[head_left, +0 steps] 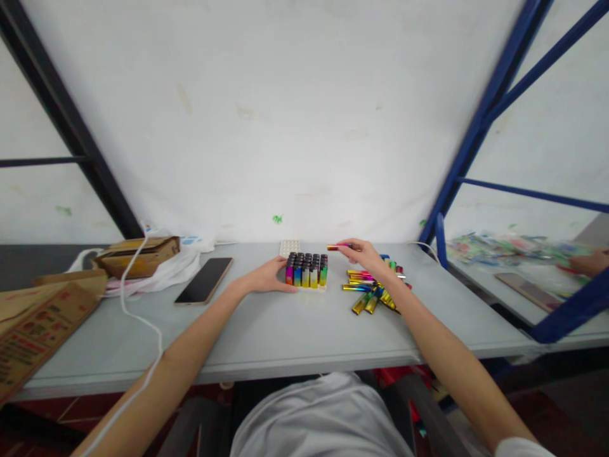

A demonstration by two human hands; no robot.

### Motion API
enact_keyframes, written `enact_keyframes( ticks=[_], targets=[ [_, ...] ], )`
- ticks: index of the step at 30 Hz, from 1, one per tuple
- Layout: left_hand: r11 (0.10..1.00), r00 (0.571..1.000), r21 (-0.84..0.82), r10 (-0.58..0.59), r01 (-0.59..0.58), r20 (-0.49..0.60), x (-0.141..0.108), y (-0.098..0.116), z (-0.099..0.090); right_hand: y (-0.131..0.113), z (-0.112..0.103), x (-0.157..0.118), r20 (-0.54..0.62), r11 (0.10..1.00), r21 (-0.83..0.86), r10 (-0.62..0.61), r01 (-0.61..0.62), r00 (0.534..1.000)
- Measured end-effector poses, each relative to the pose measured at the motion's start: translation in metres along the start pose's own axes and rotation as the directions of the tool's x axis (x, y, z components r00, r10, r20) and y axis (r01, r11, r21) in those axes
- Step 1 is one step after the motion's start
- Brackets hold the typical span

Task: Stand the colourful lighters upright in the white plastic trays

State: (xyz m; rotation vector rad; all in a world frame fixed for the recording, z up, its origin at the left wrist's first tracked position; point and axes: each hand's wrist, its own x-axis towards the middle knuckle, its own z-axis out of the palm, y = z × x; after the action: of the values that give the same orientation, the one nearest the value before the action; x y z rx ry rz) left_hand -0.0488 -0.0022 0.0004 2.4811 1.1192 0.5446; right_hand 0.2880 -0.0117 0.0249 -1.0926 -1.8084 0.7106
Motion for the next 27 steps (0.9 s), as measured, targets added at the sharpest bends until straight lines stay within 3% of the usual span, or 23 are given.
enact_keyframes(
  ticks=[6, 11, 14, 20, 27],
  targets=[
    [1.0, 1.0, -0.005, -0.001, 0.001, 0.01, 0.0, 0.0, -0.001, 0.002, 0.02, 0.001, -0.022, 0.97, 0.233, 0.074, -0.067, 0.997],
    [1.0, 1.0, 0.002, 0.005, -0.005, 0.016, 0.0, 0.0, 0.0, -0.008, 0.031, -0.004, 0.102, 0.87, 0.483, 0.056, -0.098, 0.993],
    [1.0, 1.0, 0.011, 0.005, -0.005, 0.024, 0.0, -0.001, 0.0, -0.013, 0.037, -0.005, 0.102, 0.835, 0.539, 0.063, -0.108, 0.993],
    [1.0, 1.0, 0.024, 0.015, -0.016, 0.021, 0.001, -0.001, 0.001, -0.016, 0.05, -0.007, 0.015, 0.883, 0.415, 0.236, -0.221, 0.972],
    [0.999, 0.999, 0.033, 0.006, -0.007, 0.035, 0.001, -0.001, 0.0, -0.015, 0.062, -0.011, -0.148, 0.991, 0.071, 0.12, -0.111, 0.982]
  ],
)
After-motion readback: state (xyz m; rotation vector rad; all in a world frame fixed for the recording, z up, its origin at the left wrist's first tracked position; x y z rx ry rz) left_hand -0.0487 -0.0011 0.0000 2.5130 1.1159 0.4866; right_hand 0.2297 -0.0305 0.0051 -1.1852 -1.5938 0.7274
